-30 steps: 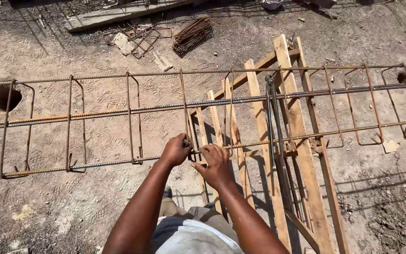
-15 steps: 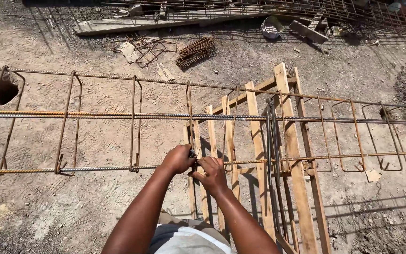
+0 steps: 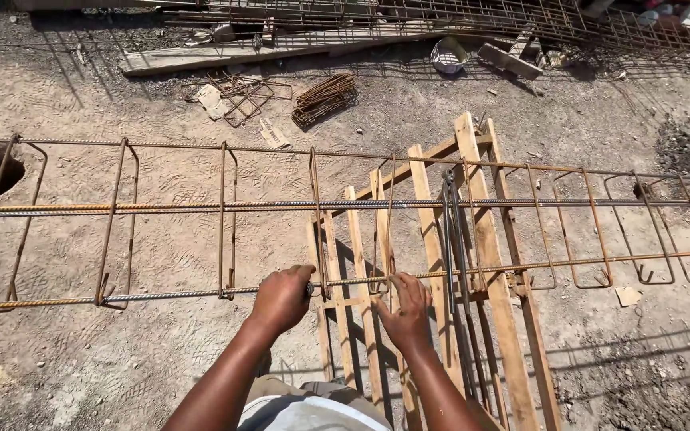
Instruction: The person uses a rebar tying tool to twist wire ties around the intersections of a rebar grid laid on wooden supports. They repeatedly position the tool, rotate the handle to tighten the wire, and move along the grid to secure multiple joints.
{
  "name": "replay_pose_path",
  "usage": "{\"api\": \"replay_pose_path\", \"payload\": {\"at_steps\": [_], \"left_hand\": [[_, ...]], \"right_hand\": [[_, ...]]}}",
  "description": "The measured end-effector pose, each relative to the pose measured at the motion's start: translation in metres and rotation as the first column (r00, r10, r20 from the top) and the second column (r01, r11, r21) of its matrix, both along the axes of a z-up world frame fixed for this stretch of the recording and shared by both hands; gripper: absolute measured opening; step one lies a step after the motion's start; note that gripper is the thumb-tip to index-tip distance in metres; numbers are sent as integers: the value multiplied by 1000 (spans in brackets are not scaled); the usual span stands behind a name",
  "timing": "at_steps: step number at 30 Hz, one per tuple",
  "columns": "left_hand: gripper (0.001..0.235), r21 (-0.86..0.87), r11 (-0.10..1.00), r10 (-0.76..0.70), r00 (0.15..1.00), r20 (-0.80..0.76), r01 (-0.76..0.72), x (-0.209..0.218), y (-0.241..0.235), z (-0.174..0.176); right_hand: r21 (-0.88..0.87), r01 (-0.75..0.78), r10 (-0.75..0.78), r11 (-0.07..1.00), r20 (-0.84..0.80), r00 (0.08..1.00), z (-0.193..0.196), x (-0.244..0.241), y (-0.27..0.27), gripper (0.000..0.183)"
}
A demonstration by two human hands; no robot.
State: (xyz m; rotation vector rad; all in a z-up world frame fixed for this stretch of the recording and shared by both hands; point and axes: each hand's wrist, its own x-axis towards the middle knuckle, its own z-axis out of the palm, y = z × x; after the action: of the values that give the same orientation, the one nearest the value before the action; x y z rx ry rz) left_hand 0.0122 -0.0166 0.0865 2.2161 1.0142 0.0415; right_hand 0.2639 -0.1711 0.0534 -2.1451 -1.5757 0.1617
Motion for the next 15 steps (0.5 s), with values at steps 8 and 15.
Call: {"api": "replay_pose_path", "payload": {"at_steps": [8,15], "left_hand": [[49,209,958,155,967,202,-198,45,79,35],[59,435,896,152,983,-98,-96,191,176,19]], "right_hand": [[-297,45,-25,954,73,997,38,28,-1,62],[-638,-146,114,756,-92,989,75,49,38,75]]}}
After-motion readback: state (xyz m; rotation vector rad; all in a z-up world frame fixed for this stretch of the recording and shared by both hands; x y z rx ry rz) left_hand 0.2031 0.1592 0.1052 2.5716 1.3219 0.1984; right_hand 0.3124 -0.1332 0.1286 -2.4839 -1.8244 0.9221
